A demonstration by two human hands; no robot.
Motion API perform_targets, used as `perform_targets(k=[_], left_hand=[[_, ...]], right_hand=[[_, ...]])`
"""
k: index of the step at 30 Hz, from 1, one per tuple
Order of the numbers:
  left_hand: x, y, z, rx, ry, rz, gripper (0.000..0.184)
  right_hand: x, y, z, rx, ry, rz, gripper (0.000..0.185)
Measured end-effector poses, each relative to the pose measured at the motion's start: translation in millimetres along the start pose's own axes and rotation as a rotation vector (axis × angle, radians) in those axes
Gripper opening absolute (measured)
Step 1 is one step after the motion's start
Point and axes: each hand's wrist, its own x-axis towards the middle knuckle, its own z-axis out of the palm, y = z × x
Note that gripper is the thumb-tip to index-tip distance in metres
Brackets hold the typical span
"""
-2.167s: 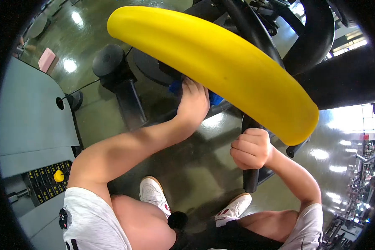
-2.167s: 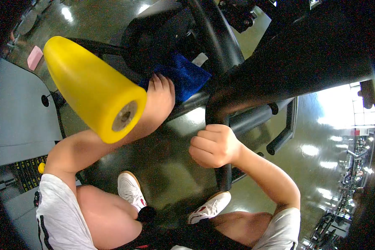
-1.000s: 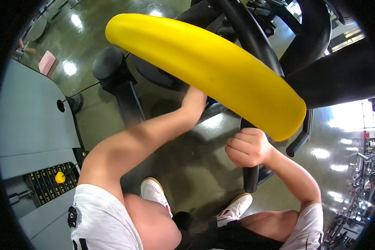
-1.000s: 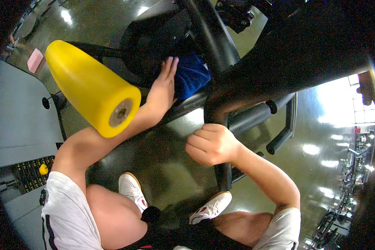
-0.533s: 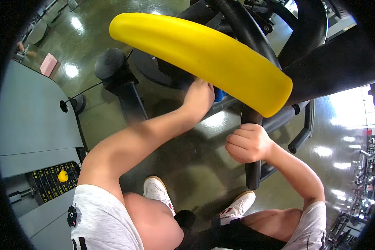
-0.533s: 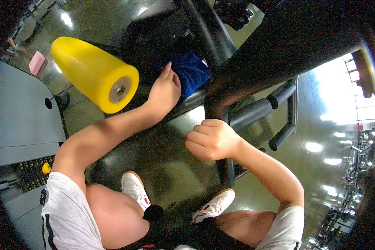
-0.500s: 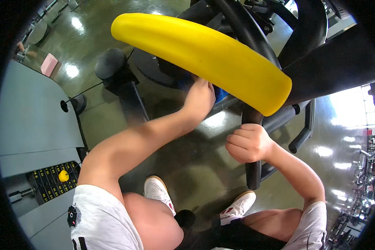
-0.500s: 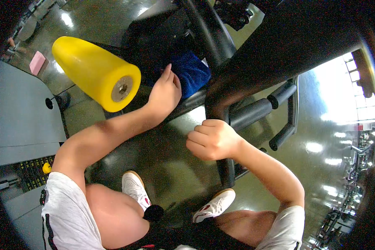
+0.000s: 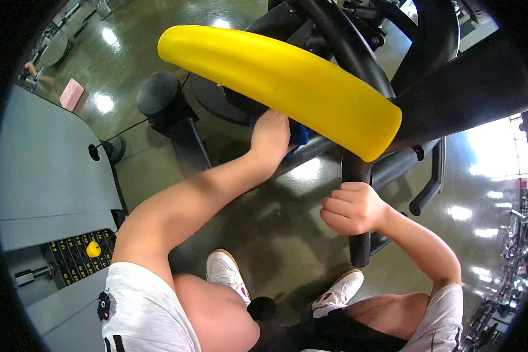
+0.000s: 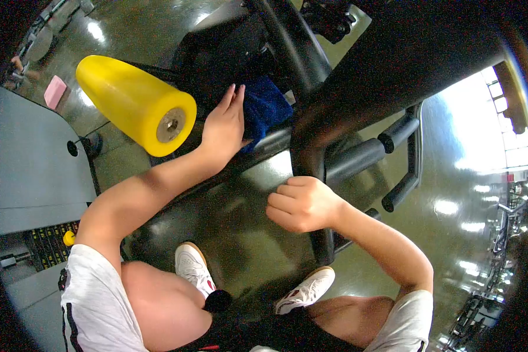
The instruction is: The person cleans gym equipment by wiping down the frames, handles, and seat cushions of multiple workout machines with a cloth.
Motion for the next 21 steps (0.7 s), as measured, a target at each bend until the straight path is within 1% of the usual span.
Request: perform_targets(k=[1, 2, 3, 5, 8, 11, 14, 15, 17, 19, 20, 21], left_hand=[[6.4, 0.2, 3.3, -0.005, -0.053, 0.008, 0.072], [12.5, 4.2, 13.1, -0.007, -0.052, 0.006, 0.072], [18.2, 10.3, 26.3, -0.010, -0.006, -0.075, 0.070], [26.5, 14.5, 31.1, -0.014, 0.040, -0.156, 0.067], [35.9, 18.8, 36.0, 0.129, -0.007, -0.172, 0.060], [42.1, 20.0, 40.7, 0.173, -0.034, -0.158, 0.054], [40.5, 16.1, 34.5, 0.056, 0.005, -0.149, 0.050], [35.8, 13.5, 31.3, -0.128, 0.040, -0.177, 0.048], [27.7, 5.1, 19.7, -0.310, 0.075, -0.204, 0.047], [20.5, -1.6, 12.2, -0.460, 0.083, -0.163, 0.043], [15.8, 1.7, 10.5, -0.456, 0.083, -0.166, 0.043], [10.9, 9.7, 8.0, -0.420, 0.200, -0.125, 0.043]], right_hand=[[0.3, -0.3, -0.5, -0.002, 0.004, -0.002, 0.013], [0.7, -0.5, -1.3, -0.003, 0.002, -0.003, 0.013], [1.2, -0.7, -2.1, -0.002, -0.008, -0.012, 0.013], [0.5, -1.1, -2.6, -0.001, -0.018, -0.019, 0.013], [-0.5, -1.5, -1.7, 0.003, -0.026, -0.015, 0.013], [0.0, -0.7, -0.4, 0.010, -0.010, -0.010, 0.014], [1.7, -0.2, 0.0, 0.011, 0.019, 0.012, 0.015], [2.0, 0.0, 0.6, 0.019, 0.023, 0.014, 0.015], [3.0, 0.2, 0.8, 0.027, 0.030, 0.015, 0.016], [5.6, -0.4, 0.8, 0.020, 0.016, 0.010, 0.015], [6.1, -0.5, 1.4, 0.019, 0.019, 0.006, 0.015], [5.9, -0.5, 2.0, 0.012, 0.017, 0.001, 0.015]])
